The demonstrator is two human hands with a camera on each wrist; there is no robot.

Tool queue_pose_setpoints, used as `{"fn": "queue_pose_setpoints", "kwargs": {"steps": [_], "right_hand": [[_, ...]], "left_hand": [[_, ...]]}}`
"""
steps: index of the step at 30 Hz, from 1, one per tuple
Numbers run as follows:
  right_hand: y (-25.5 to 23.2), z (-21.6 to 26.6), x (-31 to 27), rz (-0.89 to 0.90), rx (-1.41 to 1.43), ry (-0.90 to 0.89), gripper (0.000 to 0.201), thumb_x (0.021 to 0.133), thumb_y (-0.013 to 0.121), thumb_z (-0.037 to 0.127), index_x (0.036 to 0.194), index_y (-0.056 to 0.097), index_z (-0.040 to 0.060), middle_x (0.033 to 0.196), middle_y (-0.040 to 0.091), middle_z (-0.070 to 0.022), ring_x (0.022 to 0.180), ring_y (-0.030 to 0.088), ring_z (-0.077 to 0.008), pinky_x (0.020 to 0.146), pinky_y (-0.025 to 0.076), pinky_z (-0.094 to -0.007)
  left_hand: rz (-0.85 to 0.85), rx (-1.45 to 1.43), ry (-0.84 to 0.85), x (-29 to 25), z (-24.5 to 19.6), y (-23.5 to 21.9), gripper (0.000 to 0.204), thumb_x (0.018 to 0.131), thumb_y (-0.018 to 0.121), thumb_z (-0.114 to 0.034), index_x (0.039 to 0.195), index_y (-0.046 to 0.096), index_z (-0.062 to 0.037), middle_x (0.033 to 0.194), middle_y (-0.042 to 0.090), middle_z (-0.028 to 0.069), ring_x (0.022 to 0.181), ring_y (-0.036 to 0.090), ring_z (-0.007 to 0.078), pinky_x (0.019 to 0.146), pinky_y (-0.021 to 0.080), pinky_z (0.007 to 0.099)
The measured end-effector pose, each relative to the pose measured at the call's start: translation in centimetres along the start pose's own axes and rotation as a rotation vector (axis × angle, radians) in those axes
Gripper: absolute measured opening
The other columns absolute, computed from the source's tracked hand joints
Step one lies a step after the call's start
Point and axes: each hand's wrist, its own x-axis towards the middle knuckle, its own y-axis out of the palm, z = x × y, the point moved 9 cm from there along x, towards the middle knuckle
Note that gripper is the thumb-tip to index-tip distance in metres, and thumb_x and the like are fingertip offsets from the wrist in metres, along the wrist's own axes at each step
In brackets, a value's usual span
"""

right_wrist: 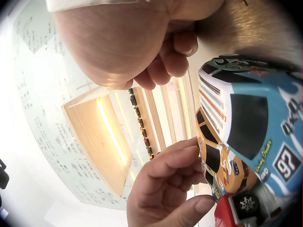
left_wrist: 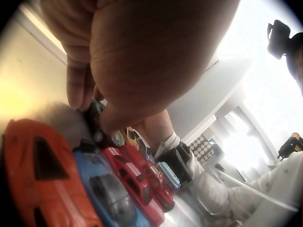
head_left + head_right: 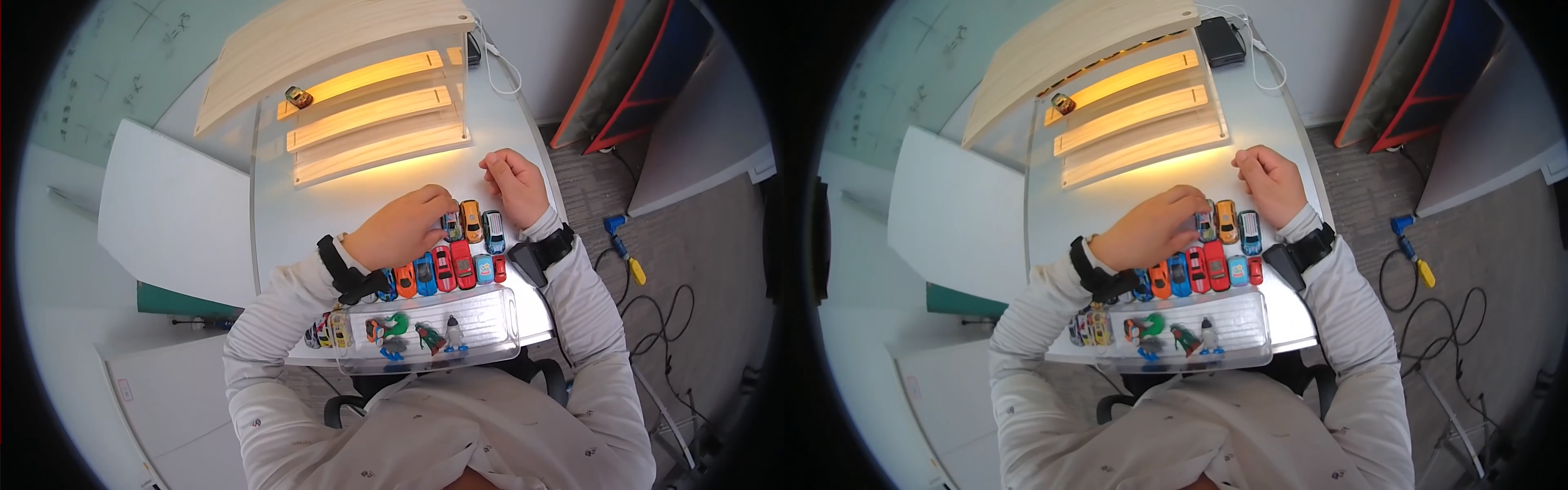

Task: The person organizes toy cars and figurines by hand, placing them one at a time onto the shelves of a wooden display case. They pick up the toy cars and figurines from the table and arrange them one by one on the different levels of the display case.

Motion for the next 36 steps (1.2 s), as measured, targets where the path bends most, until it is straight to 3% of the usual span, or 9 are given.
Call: {"fn": "queue_pose_setpoints", "kwargs": {"steps": [6,29,36], "right_hand": [[-0.2,0.1,0.1,-0.026,0.012,-0.022,0.028,0.104,0.06,0.029,0.1,0.07,0.0027,0.077,0.06,0.0012,0.067,0.052,-0.005,0.062,0.045,-0.0215],[-0.1,-0.1,0.1,-0.012,0.033,-0.025,0.027,0.105,0.06,0.027,0.099,0.069,0.0026,0.076,0.058,0.0027,0.066,0.051,-0.0041,0.06,0.043,-0.0208],[0.0,0.1,0.1,-0.011,0.014,-0.019,0.027,0.106,0.058,0.026,0.097,0.068,0.0029,0.076,0.058,0.0027,0.066,0.05,-0.0041,0.061,0.043,-0.0211]], "left_hand": [[0.028,0.006,-0.034,-0.1,0.5,0.3,0.041,0.083,0.076,-0.007,0.121,0.06,-0.0038,0.123,0.059,0.0125,0.113,0.061,0.0345,0.098,0.051,0.0397],[0.037,-0.011,-0.033,0.1,0.7,0.8,0.04,0.086,0.075,-0.009,0.122,0.058,-0.0031,0.124,0.058,0.0136,0.113,0.061,0.0359,0.097,0.051,0.0401],[-0.016,-0.003,-0.04,-0.5,0.8,-1.1,0.042,0.086,0.074,-0.01,0.124,0.058,-0.0039,0.126,0.057,0.0159,0.113,0.06,0.0377,0.099,0.05,0.042]]}}
